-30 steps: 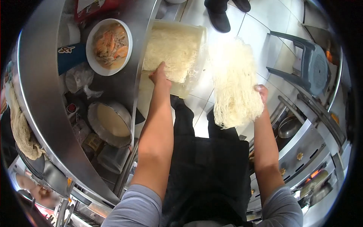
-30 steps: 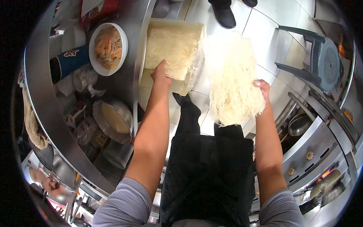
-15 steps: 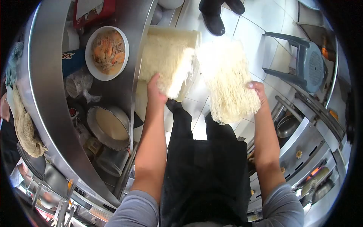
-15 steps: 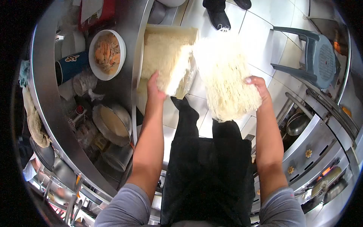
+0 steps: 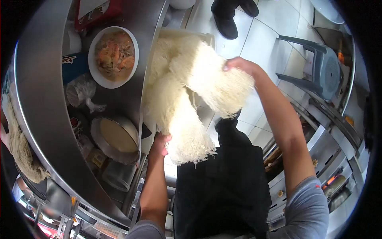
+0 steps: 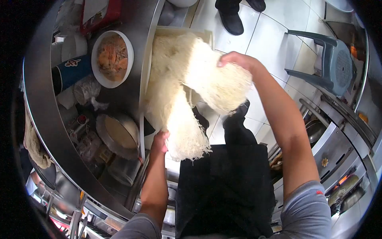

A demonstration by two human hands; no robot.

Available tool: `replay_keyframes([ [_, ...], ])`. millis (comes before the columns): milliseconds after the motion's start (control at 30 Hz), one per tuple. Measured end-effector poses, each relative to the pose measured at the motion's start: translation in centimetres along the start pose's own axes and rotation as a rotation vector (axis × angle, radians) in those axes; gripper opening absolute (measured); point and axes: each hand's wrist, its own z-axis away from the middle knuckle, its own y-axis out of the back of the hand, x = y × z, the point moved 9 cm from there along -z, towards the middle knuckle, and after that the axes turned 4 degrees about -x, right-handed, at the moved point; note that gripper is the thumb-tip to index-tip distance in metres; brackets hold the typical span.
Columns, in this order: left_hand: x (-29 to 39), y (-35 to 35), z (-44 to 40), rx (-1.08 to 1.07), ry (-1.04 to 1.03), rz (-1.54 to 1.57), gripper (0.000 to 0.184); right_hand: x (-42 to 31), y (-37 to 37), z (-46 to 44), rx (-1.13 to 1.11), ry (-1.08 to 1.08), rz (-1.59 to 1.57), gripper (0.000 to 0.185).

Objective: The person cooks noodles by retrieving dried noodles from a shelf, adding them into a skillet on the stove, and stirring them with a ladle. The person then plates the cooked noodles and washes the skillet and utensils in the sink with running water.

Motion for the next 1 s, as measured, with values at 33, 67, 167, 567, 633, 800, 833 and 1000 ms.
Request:
replay_keyframes([
  [33, -0.3, 1.2, 0.6, 0.017, -0.042, 0.049, 0.076, -1.1, -1.4, -1.3, -0.028, 0.041, 0.053, 0.033],
  [67, 0.1, 1.5, 1.1, 0.035, -0.085, 0.098, 0.076, -2.2, -2.8, -2.6, -0.057, 0.083, 0.105, 0.031],
  [167, 0.3, 1.6, 2.9, 0.197, -0.053, 0.149, 0.083, -2.8, -5.9, -6.9, -0.150, -0.041, 0.086, 0.026],
  [567, -2.4, -3.1, 4.2, 0.385, -0.001, -0.046, 0.074, -4.3, -7.5, -7.1, 0.583, 0.630, 0.711, 0.062],
  [633, -2.1, -5.0, 5.3, 0.449, 0.010, -0.148, 0.067, -1.9, -8.2, -3.7, 0.458, 0.570, 0.431, 0.066],
  [800, -0.6, -7.7, 3.6, 0.292, 0.061, -0.226, 0.071, 6.5, -10.5, 1.9, 0.080, 0.150, -0.154, 0.072],
  [833, 0.6, -8.2, 2.2, 0.234, 0.062, -0.239, 0.069, 7.5, -12.0, 2.3, -0.127, 0.163, -0.350, 0.071],
  [1000, 6.3, -7.3, -7.2, 0.145, -0.002, -0.366, 0.079, 5.0, -12.2, 1.1, -0.309, 0.284, -0.345, 0.064],
])
